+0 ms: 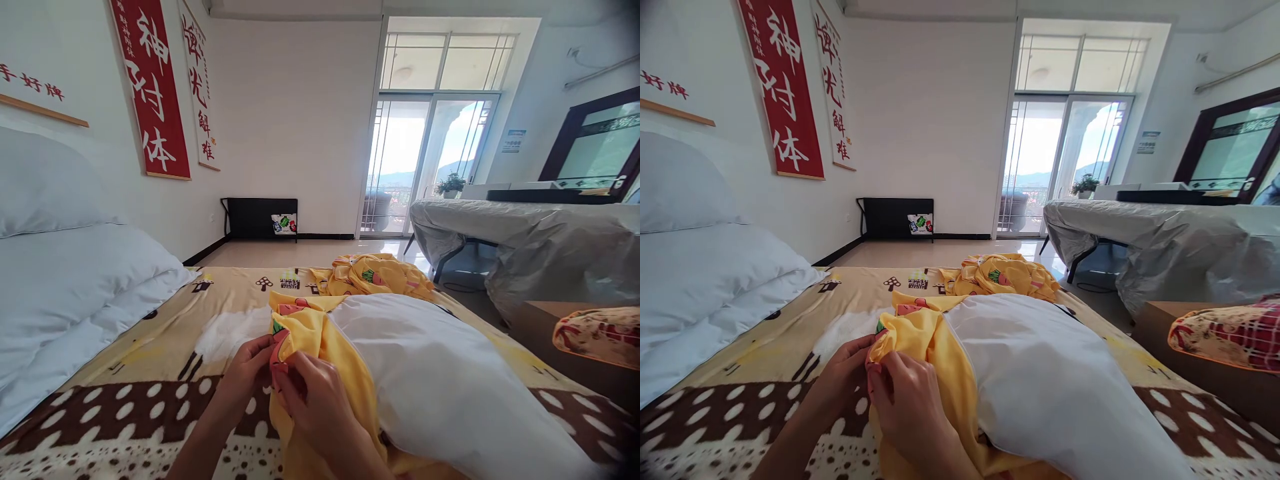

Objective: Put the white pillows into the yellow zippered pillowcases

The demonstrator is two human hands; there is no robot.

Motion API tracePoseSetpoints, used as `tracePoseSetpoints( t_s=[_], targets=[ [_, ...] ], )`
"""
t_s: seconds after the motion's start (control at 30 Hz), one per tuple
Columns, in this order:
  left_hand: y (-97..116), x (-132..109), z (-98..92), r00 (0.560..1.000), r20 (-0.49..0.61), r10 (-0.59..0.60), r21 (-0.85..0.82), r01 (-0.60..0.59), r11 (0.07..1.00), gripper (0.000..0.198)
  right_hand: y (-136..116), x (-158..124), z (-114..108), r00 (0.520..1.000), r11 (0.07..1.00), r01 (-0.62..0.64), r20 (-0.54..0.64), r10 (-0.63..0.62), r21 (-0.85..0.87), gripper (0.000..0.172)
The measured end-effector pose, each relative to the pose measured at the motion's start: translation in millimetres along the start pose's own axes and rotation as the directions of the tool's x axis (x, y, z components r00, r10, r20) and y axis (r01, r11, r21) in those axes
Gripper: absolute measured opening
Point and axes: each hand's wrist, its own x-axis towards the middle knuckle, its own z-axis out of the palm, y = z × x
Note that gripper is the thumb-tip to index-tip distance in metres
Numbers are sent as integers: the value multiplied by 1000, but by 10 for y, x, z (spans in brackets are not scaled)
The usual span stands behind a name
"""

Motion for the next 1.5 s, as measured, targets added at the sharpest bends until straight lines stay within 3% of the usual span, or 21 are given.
tracePoseSetpoints(
  t_s=[0.07, 0.17, 0.23, 0.3, 0.37, 0.43, 0.5, 0.6, 0.73, 0.9, 1.07, 1.17, 1.23, 1.33, 1.43, 1.5],
  targets=[
    [-16, 24, 5, 1000, 0, 15, -18, -15, 1000, 37, -42, -21, -30, 992, 994, 98, 87, -94, -40, 22],
    [-51, 48, 30, 997, -44, 69, -16, -70, 997, 39, -101, -41, -88, 931, 957, 261, 294, -215, -126, 17],
    [-62, 44, 57, 993, -67, 98, 8, -98, 995, 39, -107, -33, -140, 902, 953, 279, 372, -217, -120, 18],
    [-56, 25, 83, 991, -54, 119, 37, -117, 992, 34, -83, -8, -211, 894, 977, 214, 403, -194, -4, 19],
    [-39, -4, 104, 991, -25, 130, 63, -128, 990, 33, -35, 28, -290, 921, 988, 79, 369, -123, 134, 23],
    [-17, -37, 126, 993, 12, 118, 99, -119, 988, 36, 30, 69, -348, 970, 977, -89, 241, 41, 194, 29],
    [5, -68, 155, 994, 48, 98, 138, -104, 985, 40, 101, 108, -359, 973, 954, -214, 133, 189, 210, 30],
    [21, -90, 196, 987, 76, 138, 195, -151, 969, 43, 179, 155, -291, 954, 908, -275, 206, 217, 316, 22],
    [2, -69, 211, 979, 65, 195, 258, -205, 944, 44, 220, 185, -152, 923, 750, -367, 313, 223, 550, 12],
    [-42, -41, 193, 981, 47, 186, 223, -192, 956, 44, 267, 203, -85, 932, 665, -363, 265, 249, 653, 18],
    [-67, -35, 110, 975, -29, 221, 150, -214, 965, 43, 273, 219, -117, 919, 601, -393, 325, 226, 695, 32],
    [-78, -10, 82, 939, -100, 329, 220, -302, 928, 41, 259, 226, -106, 910, 607, -400, 374, 177, 687, 38],
    [-100, 20, 94, 926, -90, 367, 280, -330, 902, 39, 259, 228, -84, 908, 615, -398, 388, 158, 681, 41],
    [-162, 55, 125, 915, -111, 387, 337, -332, 881, 31, 279, 225, -56, 916, 604, -393, 353, 191, 693, 45],
    [-209, 31, 142, 846, -233, 479, 426, -355, 833, 24, 299, 221, -45, 926, 585, -377, 302, 226, 718, 46],
    [-204, -19, 158, 838, -201, 508, 481, -367, 796, 21, 300, 222, -42, 931, 583, -366, 282, 233, 725, 43]
  ],
)
